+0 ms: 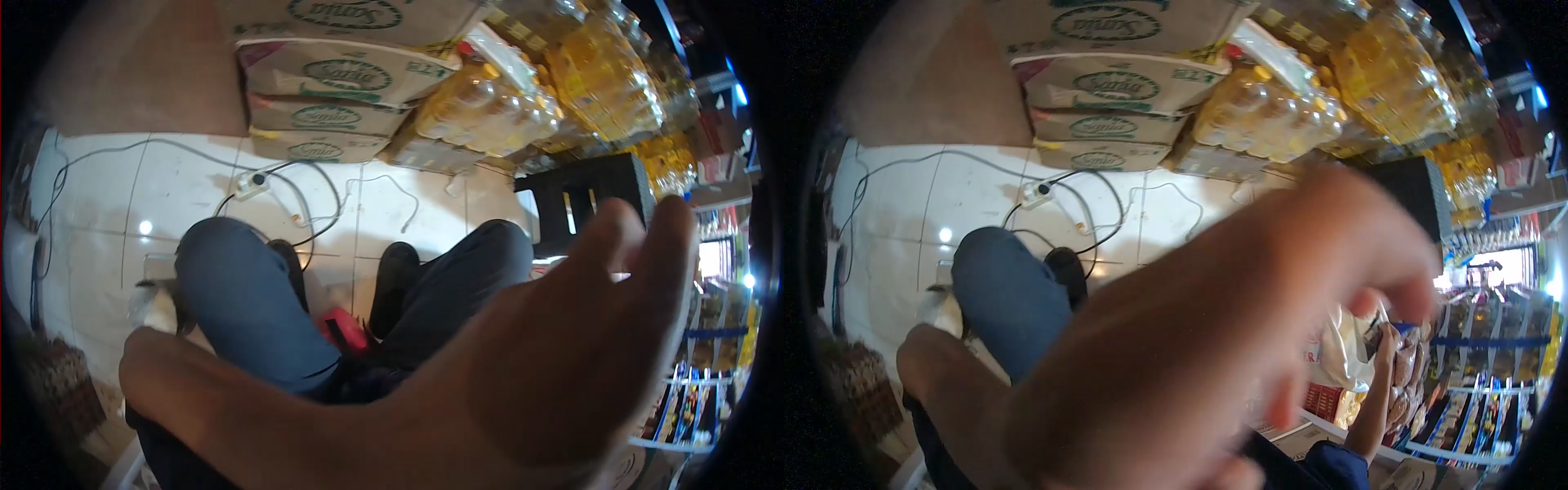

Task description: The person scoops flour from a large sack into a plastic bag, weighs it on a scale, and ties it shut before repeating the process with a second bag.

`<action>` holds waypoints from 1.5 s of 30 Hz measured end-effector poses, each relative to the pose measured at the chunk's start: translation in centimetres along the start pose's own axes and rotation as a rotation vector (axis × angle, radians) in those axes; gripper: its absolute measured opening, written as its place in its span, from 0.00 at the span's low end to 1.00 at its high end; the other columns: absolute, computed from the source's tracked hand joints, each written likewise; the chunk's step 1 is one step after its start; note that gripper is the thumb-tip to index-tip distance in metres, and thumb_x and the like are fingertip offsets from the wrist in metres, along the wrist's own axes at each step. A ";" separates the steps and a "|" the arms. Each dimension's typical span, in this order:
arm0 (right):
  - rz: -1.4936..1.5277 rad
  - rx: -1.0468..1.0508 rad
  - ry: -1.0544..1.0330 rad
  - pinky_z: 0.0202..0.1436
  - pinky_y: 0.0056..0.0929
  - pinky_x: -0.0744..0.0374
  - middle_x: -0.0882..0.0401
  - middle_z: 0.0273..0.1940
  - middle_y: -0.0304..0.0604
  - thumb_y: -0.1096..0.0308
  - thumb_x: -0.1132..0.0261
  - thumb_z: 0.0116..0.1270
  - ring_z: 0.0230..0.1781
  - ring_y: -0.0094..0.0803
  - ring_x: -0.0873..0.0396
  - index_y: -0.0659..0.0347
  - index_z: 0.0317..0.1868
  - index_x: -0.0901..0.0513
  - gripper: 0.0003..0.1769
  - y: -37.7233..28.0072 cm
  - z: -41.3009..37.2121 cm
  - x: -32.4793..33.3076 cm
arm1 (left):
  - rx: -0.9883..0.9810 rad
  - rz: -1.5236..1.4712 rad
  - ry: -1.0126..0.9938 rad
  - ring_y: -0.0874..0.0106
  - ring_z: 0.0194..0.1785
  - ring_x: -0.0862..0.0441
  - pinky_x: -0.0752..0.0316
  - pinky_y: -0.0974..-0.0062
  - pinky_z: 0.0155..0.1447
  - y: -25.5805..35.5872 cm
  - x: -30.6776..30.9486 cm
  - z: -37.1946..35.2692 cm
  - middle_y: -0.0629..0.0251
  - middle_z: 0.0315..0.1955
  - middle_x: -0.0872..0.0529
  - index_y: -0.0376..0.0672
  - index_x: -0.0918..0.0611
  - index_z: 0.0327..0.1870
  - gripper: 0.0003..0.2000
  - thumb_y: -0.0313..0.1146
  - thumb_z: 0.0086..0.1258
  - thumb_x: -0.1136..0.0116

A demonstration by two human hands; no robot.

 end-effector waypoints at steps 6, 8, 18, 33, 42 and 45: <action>0.137 0.120 0.093 0.22 0.21 0.47 0.42 0.17 0.25 0.60 0.41 0.59 0.18 0.16 0.44 0.50 0.17 0.30 0.14 0.0 2.9 2.8 | -0.055 0.046 -0.012 0.58 0.34 0.23 0.27 0.66 0.35 -0.1 1.3 0.8 0.49 0.37 0.27 0.29 0.30 0.44 0.18 0.19 0.50 0.47; 0.261 0.081 0.167 0.24 0.22 0.42 0.40 0.19 0.26 0.59 0.40 0.59 0.19 0.17 0.41 0.50 0.19 0.29 0.13 -3.3 1.6 2.8 | 0.021 0.031 -0.035 0.56 0.34 0.23 0.26 0.63 0.36 -0.4 2.1 0.4 0.49 0.36 0.27 0.29 0.29 0.42 0.16 0.19 0.50 0.47; 0.323 -0.092 0.221 0.22 0.24 0.37 0.37 0.18 0.30 0.62 0.40 0.56 0.17 0.21 0.36 0.54 0.20 0.25 0.09 -5.3 1.8 2.3 | 0.468 -0.136 0.149 0.78 0.37 0.25 0.31 0.82 0.41 -6.4 5.7 -1.3 0.65 0.43 0.22 0.38 0.25 0.45 0.17 0.19 0.54 0.58; 0.225 -0.004 0.203 0.22 0.23 0.35 0.33 0.16 0.32 0.65 0.41 0.55 0.16 0.21 0.33 0.59 0.19 0.24 0.10 -3.5 2.3 1.6 | 0.493 -0.123 0.211 0.80 0.38 0.26 0.31 0.81 0.42 -7.4 6.1 -1.0 0.65 0.44 0.23 0.35 0.26 0.48 0.18 0.18 0.56 0.60; 0.174 0.073 0.029 0.20 0.22 0.35 0.29 0.16 0.33 0.64 0.43 0.60 0.14 0.20 0.33 0.60 0.19 0.24 0.13 -10.7 3.8 0.6 | 0.290 -0.188 0.361 0.75 0.38 0.26 0.32 0.79 0.41 -4.3 7.7 -1.5 0.55 0.49 0.25 0.32 0.27 0.48 0.19 0.21 0.52 0.60; 0.183 0.141 0.080 0.21 0.23 0.34 0.31 0.17 0.31 0.64 0.44 0.61 0.15 0.19 0.34 0.59 0.19 0.24 0.13 -16.3 3.3 -2.0 | 0.184 -0.103 0.518 0.73 0.35 0.28 0.33 0.78 0.41 -1.4 9.3 -4.1 0.50 0.51 0.29 0.33 0.28 0.48 0.18 0.25 0.54 0.56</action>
Point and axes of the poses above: each hand's wrist, its own z-axis towards the middle knuckle, its own x-axis out of the back of the hand, y = z × x, the point moved 1 cm from there along z, towards the middle knuckle
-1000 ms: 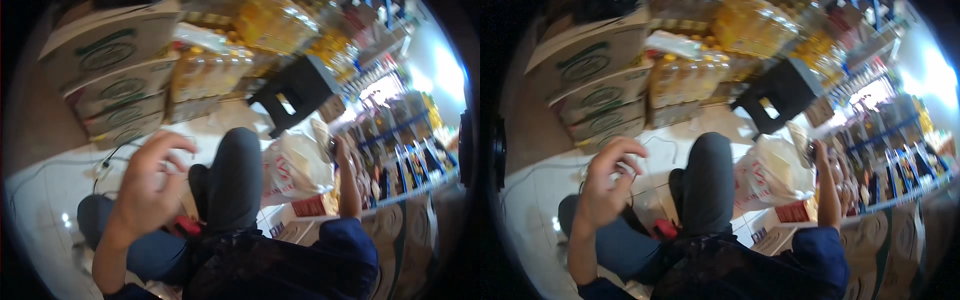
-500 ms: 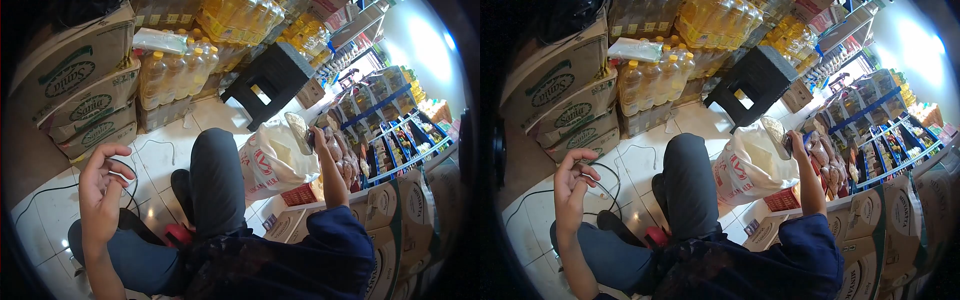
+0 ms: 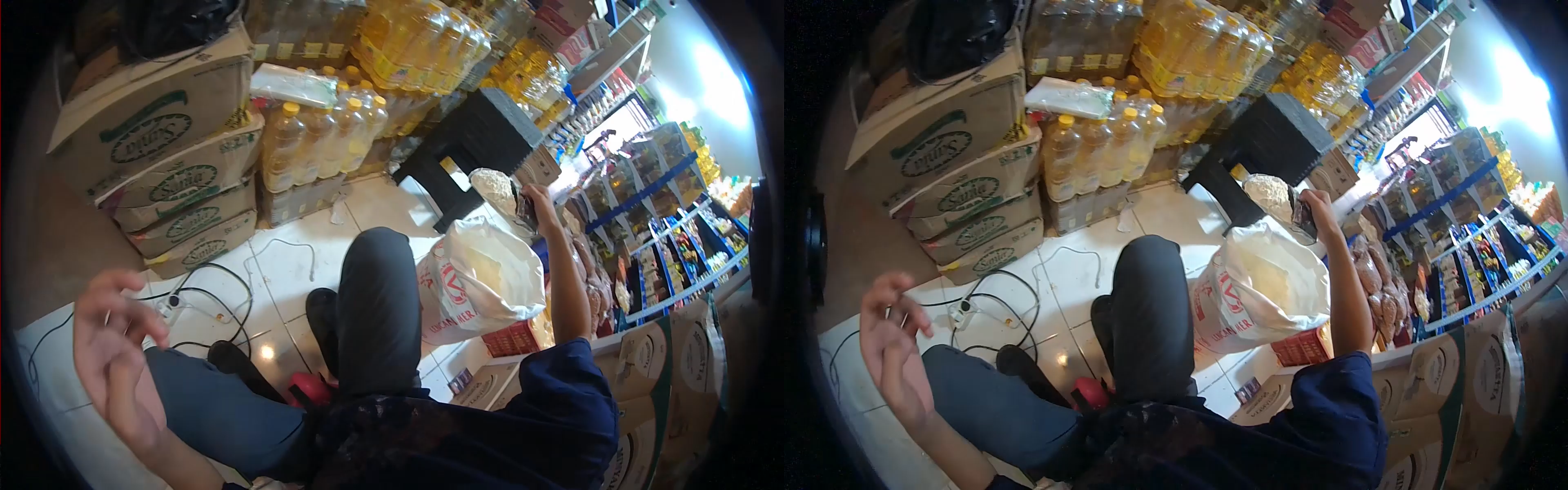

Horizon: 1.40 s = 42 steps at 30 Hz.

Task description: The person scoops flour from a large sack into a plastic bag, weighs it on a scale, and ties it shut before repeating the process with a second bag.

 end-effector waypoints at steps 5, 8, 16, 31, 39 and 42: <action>-0.012 0.204 -0.271 0.22 0.22 0.41 0.38 0.19 0.26 0.63 0.44 0.61 0.19 0.16 0.39 0.54 0.19 0.28 0.13 -8.0 1.2 -7.6 | -0.170 0.072 0.356 0.73 0.32 0.29 0.31 0.79 0.37 3.3 4.0 -6.8 0.50 0.45 0.30 0.35 0.29 0.43 0.13 0.28 0.57 0.52; -0.031 0.249 -0.503 0.42 0.24 0.30 0.27 0.32 0.34 0.60 0.37 0.59 0.35 0.22 0.30 0.59 0.38 0.21 0.12 -11.2 4.2 -13.0 | -0.214 0.170 0.535 0.73 0.27 0.29 0.29 0.79 0.34 4.8 4.9 -11.8 0.53 0.38 0.28 0.35 0.30 0.39 0.11 0.31 0.59 0.46; 0.507 0.450 -1.142 0.39 0.18 0.32 0.29 0.32 0.35 0.64 0.40 0.62 0.32 0.21 0.33 0.62 0.40 0.23 0.11 -24.4 -3.0 -35.4 | -0.423 0.491 1.056 0.72 0.34 0.27 0.29 0.78 0.36 9.7 6.3 -25.4 0.54 0.40 0.25 0.34 0.27 0.45 0.11 0.27 0.62 0.52; 0.185 0.869 -1.666 0.22 0.24 0.39 0.33 0.16 0.32 0.67 0.44 0.62 0.18 0.20 0.37 0.62 0.20 0.24 0.14 -36.3 -39.6 -50.1 | 0.118 1.207 1.300 0.72 0.28 0.24 0.28 0.77 0.35 7.8 12.4 -27.0 0.63 0.29 0.21 0.40 0.21 0.44 0.11 0.26 0.59 0.41; -0.084 1.196 -1.665 0.26 0.29 0.31 0.26 0.18 0.43 0.65 0.44 0.60 0.19 0.25 0.30 0.72 0.27 0.20 0.16 -34.6 -45.4 -54.0 | 0.562 1.323 1.034 0.57 0.39 0.17 0.23 0.61 0.45 7.2 19.5 -24.9 0.52 0.32 0.16 0.40 0.17 0.38 0.10 0.34 0.57 0.36; -0.176 1.381 -1.528 0.35 0.38 0.26 0.22 0.22 0.57 0.62 0.43 0.58 0.25 0.41 0.21 0.73 0.32 0.19 0.18 -34.7 -47.2 -53.3 | 0.481 1.343 1.074 0.60 0.30 0.17 0.24 0.67 0.38 5.5 20.9 -25.1 0.56 0.23 0.16 0.37 0.16 0.31 0.07 0.32 0.55 0.36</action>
Point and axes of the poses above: each hand's wrist, its own z-axis towards the middle knuckle, its own x-axis out of the back of the hand, y = z × x, the point moved 1 cm from there along z, towards the middle knuckle
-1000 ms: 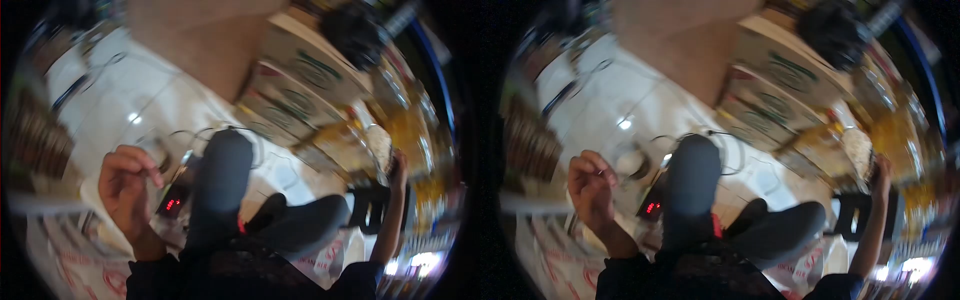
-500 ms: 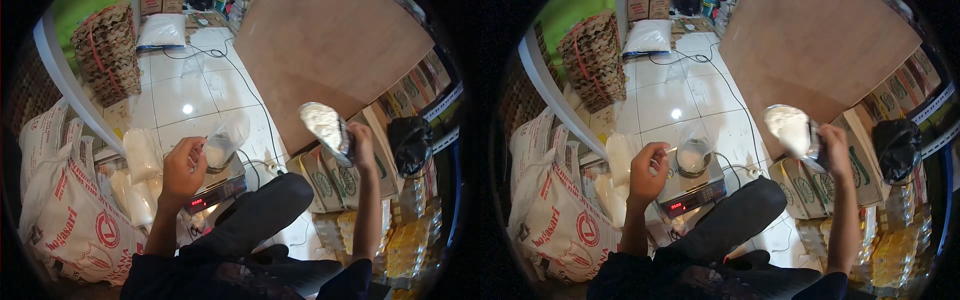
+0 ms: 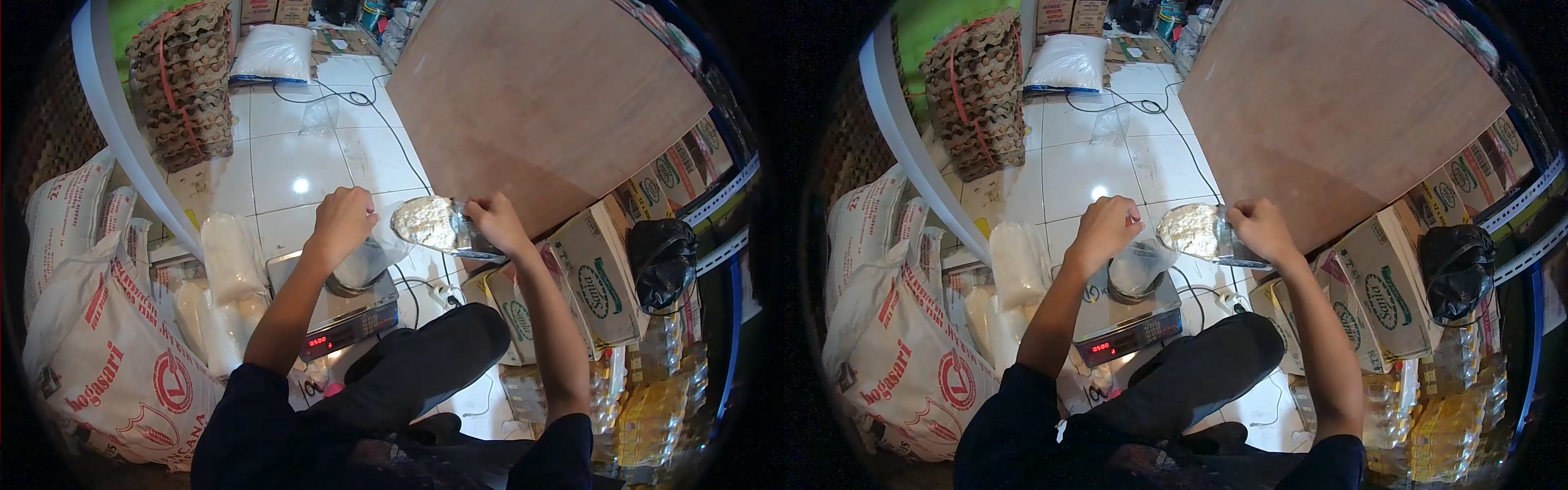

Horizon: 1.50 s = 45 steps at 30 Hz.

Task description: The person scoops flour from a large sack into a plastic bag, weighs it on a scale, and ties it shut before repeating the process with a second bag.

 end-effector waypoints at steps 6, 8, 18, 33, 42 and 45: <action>-0.419 0.089 -0.100 0.47 0.42 0.22 0.18 0.33 0.61 0.58 0.42 0.56 0.38 0.52 0.18 0.68 0.34 0.15 0.19 -4.1 1.7 -1.9 | -0.013 -0.056 0.044 0.61 0.30 0.16 0.23 0.69 0.37 0.3 -0.2 0.0 0.54 0.23 0.16 0.36 0.16 0.27 0.04 0.27 0.55 0.38; -0.540 0.092 -0.129 0.49 0.43 0.22 0.18 0.37 0.60 0.57 0.42 0.56 0.40 0.52 0.18 0.66 0.35 0.15 0.19 -5.3 2.3 -3.4 | -0.029 -0.073 0.052 0.62 0.29 0.16 0.23 0.70 0.36 0.4 -0.2 0.0 0.53 0.23 0.16 0.36 0.16 0.28 0.04 0.26 0.55 0.38; -0.751 0.181 -0.267 0.43 0.29 0.21 0.15 0.43 0.41 0.61 0.36 0.57 0.45 0.33 0.16 0.56 0.39 0.13 0.13 -10.9 1.8 -6.2 | 0.033 -0.111 0.012 0.60 0.29 0.16 0.23 0.68 0.37 0.5 0.0 -0.1 0.53 0.24 0.15 0.35 0.16 0.29 0.05 0.27 0.57 0.39; 0.103 -0.071 0.316 0.24 0.24 0.32 0.29 0.20 0.37 0.52 0.43 0.65 0.21 0.20 0.32 0.67 0.34 0.19 0.22 6.2 -6.6 8.9 | 0.035 0.138 0.101 0.65 0.30 0.16 0.25 0.72 0.38 1.6 0.8 -0.7 0.56 0.27 0.15 0.37 0.17 0.39 0.10 0.31 0.58 0.38; 0.332 -0.622 0.646 0.35 0.22 0.35 0.29 0.32 0.32 0.51 0.45 0.68 0.30 0.22 0.35 0.64 0.40 0.22 0.21 28.5 -32.9 12.3 | 0.009 -0.117 0.296 0.77 0.34 0.22 0.28 0.79 0.36 4.0 2.5 -4.7 0.65 0.32 0.17 0.39 0.20 0.45 0.10 0.28 0.63 0.41; 0.206 -0.812 0.605 0.36 0.23 0.34 0.29 0.32 0.33 0.54 0.44 0.68 0.31 0.22 0.35 0.64 0.37 0.22 0.19 31.9 -40.2 10.0 | -0.051 -0.206 0.402 0.78 0.36 0.22 0.28 0.80 0.37 4.7 1.6 -6.4 0.67 0.34 0.18 0.39 0.21 0.46 0.11 0.27 0.63 0.41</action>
Point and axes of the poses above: each hand's wrist, its own z-axis towards the middle knuckle, its own x-axis out of the back of the hand, y = z × x, the point moved 1 cm from there along z, towards the middle knuckle
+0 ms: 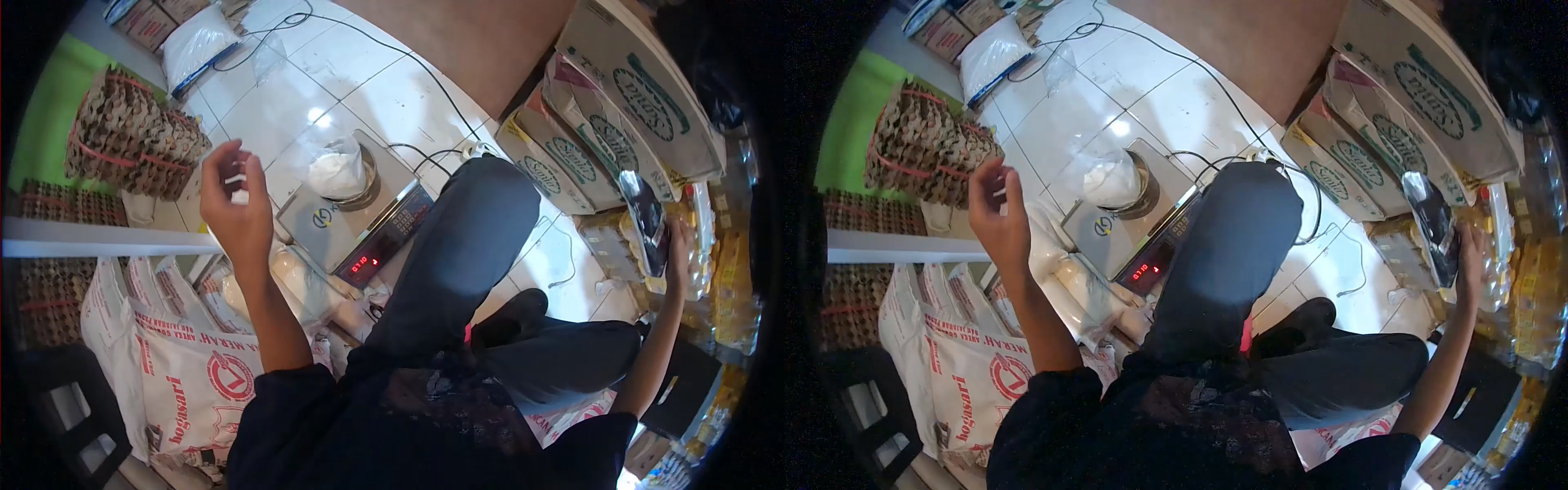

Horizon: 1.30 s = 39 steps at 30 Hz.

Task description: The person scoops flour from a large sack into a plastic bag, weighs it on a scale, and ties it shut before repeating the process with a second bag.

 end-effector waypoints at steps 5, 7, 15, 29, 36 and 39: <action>-0.147 0.050 0.009 0.44 0.30 0.28 0.25 0.33 0.42 0.55 0.45 0.69 0.35 0.29 0.29 0.68 0.39 0.21 0.20 10.1 -2.3 -0.8 | -0.181 -0.451 -0.139 0.75 0.39 0.22 0.28 0.82 0.43 7.1 -4.8 -2.4 0.61 0.37 0.20 0.34 0.23 0.48 0.13 0.19 0.61 0.45; -0.275 0.116 -0.112 0.45 0.33 0.27 0.22 0.30 0.49 0.56 0.45 0.69 0.34 0.34 0.26 0.71 0.38 0.21 0.21 9.3 -1.8 -1.3 | -0.294 -0.594 -0.324 0.76 0.37 0.22 0.28 0.82 0.41 12.4 -8.3 -2.8 0.61 0.36 0.19 0.33 0.23 0.47 0.13 0.18 0.60 0.45; -0.249 0.214 -0.080 0.28 0.42 0.30 0.29 0.18 0.57 0.64 0.45 0.61 0.18 0.40 0.28 0.70 0.25 0.23 0.16 4.3 -4.6 -1.7 | -0.820 -0.804 -1.074 0.75 0.32 0.21 0.26 0.79 0.37 26.4 -23.5 -8.4 0.63 0.31 0.17 0.37 0.20 0.43 0.10 0.23 0.60 0.41; -0.053 0.055 -0.063 0.27 0.35 0.30 0.28 0.15 0.45 0.57 0.47 0.69 0.18 0.29 0.30 0.70 0.24 0.24 0.23 6.0 -5.1 -0.2 | -0.814 -0.376 -1.394 0.64 0.35 0.18 0.24 0.70 0.42 23.4 -25.0 -11.9 0.57 0.34 0.16 0.38 0.19 0.44 0.11 0.31 0.62 0.39; -0.050 -0.007 -0.079 0.26 0.34 0.31 0.30 0.14 0.41 0.56 0.46 0.69 0.17 0.27 0.32 0.70 0.24 0.24 0.24 5.0 -5.2 -0.3 | -0.781 -0.374 -1.424 0.62 0.37 0.18 0.25 0.69 0.44 23.1 -24.6 -11.9 0.54 0.35 0.16 0.37 0.20 0.45 0.13 0.32 0.62 0.39; -0.037 -0.021 -0.091 0.27 0.33 0.31 0.29 0.16 0.43 0.57 0.46 0.70 0.19 0.27 0.31 0.71 0.25 0.24 0.23 5.3 -5.1 -0.3 | -0.783 -0.372 -1.440 0.61 0.37 0.18 0.25 0.68 0.44 23.1 -24.5 -11.8 0.53 0.36 0.16 0.36 0.20 0.46 0.13 0.33 0.62 0.40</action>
Point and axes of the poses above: each hand's wrist, its own z-axis towards the middle knuckle, its own x-axis out of the back of the hand, y = z × x, the point moved 1 cm from there along z, towards the middle knuckle
